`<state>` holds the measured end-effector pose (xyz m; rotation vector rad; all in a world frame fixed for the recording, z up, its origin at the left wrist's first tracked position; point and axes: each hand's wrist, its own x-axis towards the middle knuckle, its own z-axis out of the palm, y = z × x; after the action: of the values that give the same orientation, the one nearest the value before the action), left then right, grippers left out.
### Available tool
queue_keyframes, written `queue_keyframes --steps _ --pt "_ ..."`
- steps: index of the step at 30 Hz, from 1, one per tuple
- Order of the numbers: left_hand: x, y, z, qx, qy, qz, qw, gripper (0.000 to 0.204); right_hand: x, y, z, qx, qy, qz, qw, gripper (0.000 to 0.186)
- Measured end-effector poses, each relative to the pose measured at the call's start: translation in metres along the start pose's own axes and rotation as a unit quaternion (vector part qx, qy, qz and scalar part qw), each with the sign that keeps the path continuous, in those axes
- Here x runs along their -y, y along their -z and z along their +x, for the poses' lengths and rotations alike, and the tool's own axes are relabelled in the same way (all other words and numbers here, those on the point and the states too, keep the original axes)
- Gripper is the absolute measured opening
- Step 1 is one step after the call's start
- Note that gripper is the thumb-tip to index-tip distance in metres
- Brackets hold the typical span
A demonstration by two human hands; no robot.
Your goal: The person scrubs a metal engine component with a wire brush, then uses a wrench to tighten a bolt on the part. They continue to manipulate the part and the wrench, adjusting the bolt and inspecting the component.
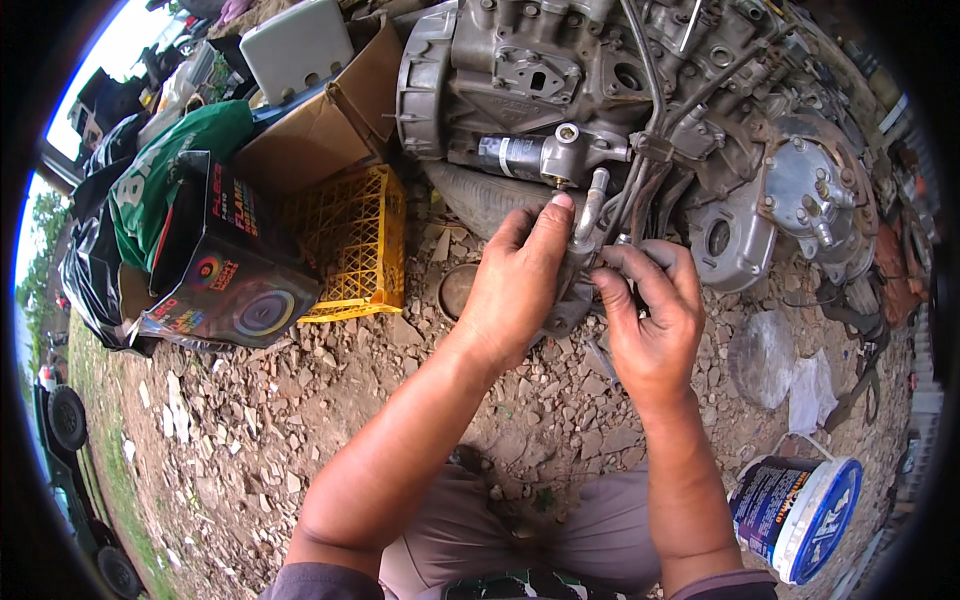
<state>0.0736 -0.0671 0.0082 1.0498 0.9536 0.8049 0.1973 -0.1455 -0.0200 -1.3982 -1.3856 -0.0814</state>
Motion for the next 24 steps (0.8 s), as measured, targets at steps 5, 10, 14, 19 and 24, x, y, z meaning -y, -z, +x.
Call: queue_keyframes --steps 5,10,14,19,24 --pt "-0.0003 -0.0014 -0.0033 -0.019 -0.034 0.046 0.998 0.04 0.0011 -0.0051 -0.0025 0.027 -0.031 -0.002 0.999 0.023" --pt "-0.0028 -0.0016 -0.0028 -0.031 -0.037 0.044 0.998 0.04 0.0054 -0.0055 -0.0078 0.052 -0.132 0.063 0.988 0.025" --pt "-0.002 -0.0005 -0.0025 -0.015 -0.023 0.017 0.999 0.043 0.0035 -0.005 -0.0052 0.039 -0.082 0.044 0.995 0.024" --pt "0.0002 0.0038 0.0003 -0.002 -0.02 0.033 0.999 0.055 -0.0014 -0.0045 -0.0014 0.042 -0.031 0.032 0.998 0.022" --pt "0.0015 0.0016 -0.0007 -0.014 -0.039 0.039 0.998 0.056 -0.0032 -0.0021 0.0015 0.065 -0.009 -0.007 0.998 0.023"
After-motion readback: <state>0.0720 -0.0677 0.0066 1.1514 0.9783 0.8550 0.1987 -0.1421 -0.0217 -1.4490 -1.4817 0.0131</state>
